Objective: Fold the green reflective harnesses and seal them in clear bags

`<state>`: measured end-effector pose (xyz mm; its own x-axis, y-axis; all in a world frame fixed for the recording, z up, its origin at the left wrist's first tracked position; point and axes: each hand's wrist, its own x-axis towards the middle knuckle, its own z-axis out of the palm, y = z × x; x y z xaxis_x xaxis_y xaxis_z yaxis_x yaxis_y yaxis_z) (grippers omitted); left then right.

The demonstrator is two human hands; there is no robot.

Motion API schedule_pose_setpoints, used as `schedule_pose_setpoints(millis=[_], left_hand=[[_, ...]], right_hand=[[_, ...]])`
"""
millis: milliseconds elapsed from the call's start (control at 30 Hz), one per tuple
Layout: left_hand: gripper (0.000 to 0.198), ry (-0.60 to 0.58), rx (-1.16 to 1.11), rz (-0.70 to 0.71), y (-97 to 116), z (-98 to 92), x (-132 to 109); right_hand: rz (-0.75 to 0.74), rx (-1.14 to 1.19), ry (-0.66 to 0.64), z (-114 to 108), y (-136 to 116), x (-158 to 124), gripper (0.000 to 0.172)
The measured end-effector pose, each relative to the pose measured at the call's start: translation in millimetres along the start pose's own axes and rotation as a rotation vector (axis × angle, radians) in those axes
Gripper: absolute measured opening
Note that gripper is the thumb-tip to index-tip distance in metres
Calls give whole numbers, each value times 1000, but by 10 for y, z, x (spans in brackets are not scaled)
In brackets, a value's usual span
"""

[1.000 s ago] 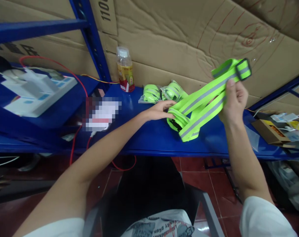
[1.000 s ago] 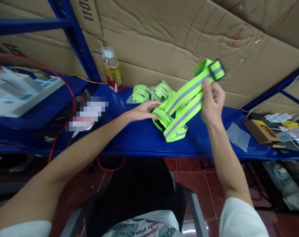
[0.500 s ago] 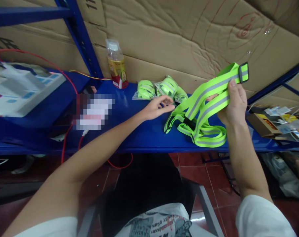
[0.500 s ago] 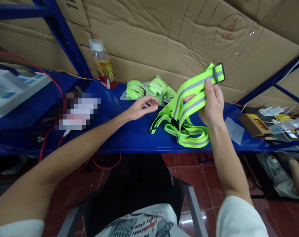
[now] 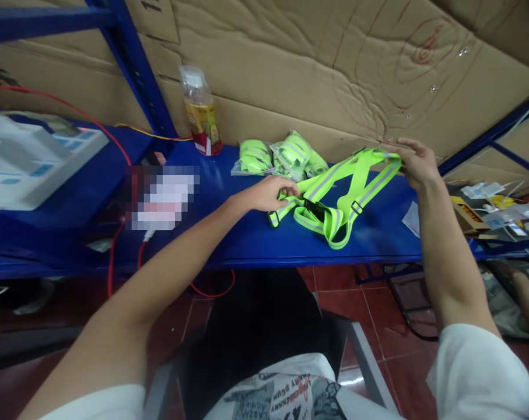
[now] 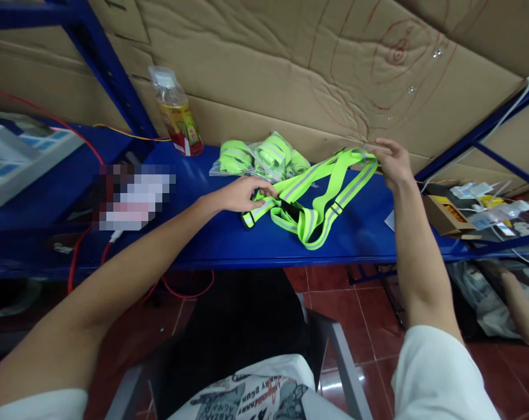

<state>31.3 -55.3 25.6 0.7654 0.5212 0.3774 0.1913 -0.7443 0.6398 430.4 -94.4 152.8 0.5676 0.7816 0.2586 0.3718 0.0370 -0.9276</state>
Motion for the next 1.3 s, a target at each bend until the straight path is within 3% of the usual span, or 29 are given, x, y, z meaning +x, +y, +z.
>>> schedule_pose_setpoints(millis=[67, 100, 167, 233, 267, 300, 367, 433, 600, 733, 867, 967, 1100, 1300], left_hand=[[28, 10, -3, -88, -7, 25, 3], [27, 11, 1, -134, -8, 42, 5], [25, 12, -4, -200, -9, 65, 6], [24, 12, -17, -199, -12, 59, 0], [27, 7, -13, -174, -16, 42, -7], [30, -5, 0, -138, -21, 16, -15], [38, -56, 36, -70, -34, -54, -33], [40, -145, 39, -53, -48, -130, -48], [43, -298, -12, -131, -68, -243, -53], [52, -322, 1, -233, -90, -328, -64], [52, -399, 20, -330, -125, -519, -100], [45, -473, -1, -405, -105, -633, -121], [35, -533, 28, -433, -7, -639, -116], [38, -644, 60, -453, 56, -738, -126]], right_hand=[[-103, -85, 45, -56, 70, -104, 33], [-234, -143, 98, -67, 73, -229, 31], [-574, -263, -2, -49, 28, -606, 29], [-809, -315, -315, 28, -35, -1082, 21], [-885, -368, -523, 86, -53, -1318, 24], [-952, -444, -650, 152, -53, -1532, 33], [-1013, -683, -704, 291, 9, -1850, 53], [-1060, -869, -691, 405, 129, -2003, 58], [-1039, -1007, -577, 505, 329, -2009, 62], [-1041, -948, -643, 448, 311, -1979, 30], [-1047, -618, -718, 168, 319, -1883, 15], [-902, -399, -678, -148, 422, -1793, 15], [-761, -473, -715, -452, 648, -1819, 16], [-730, -509, -820, -513, 679, -2143, 35]])
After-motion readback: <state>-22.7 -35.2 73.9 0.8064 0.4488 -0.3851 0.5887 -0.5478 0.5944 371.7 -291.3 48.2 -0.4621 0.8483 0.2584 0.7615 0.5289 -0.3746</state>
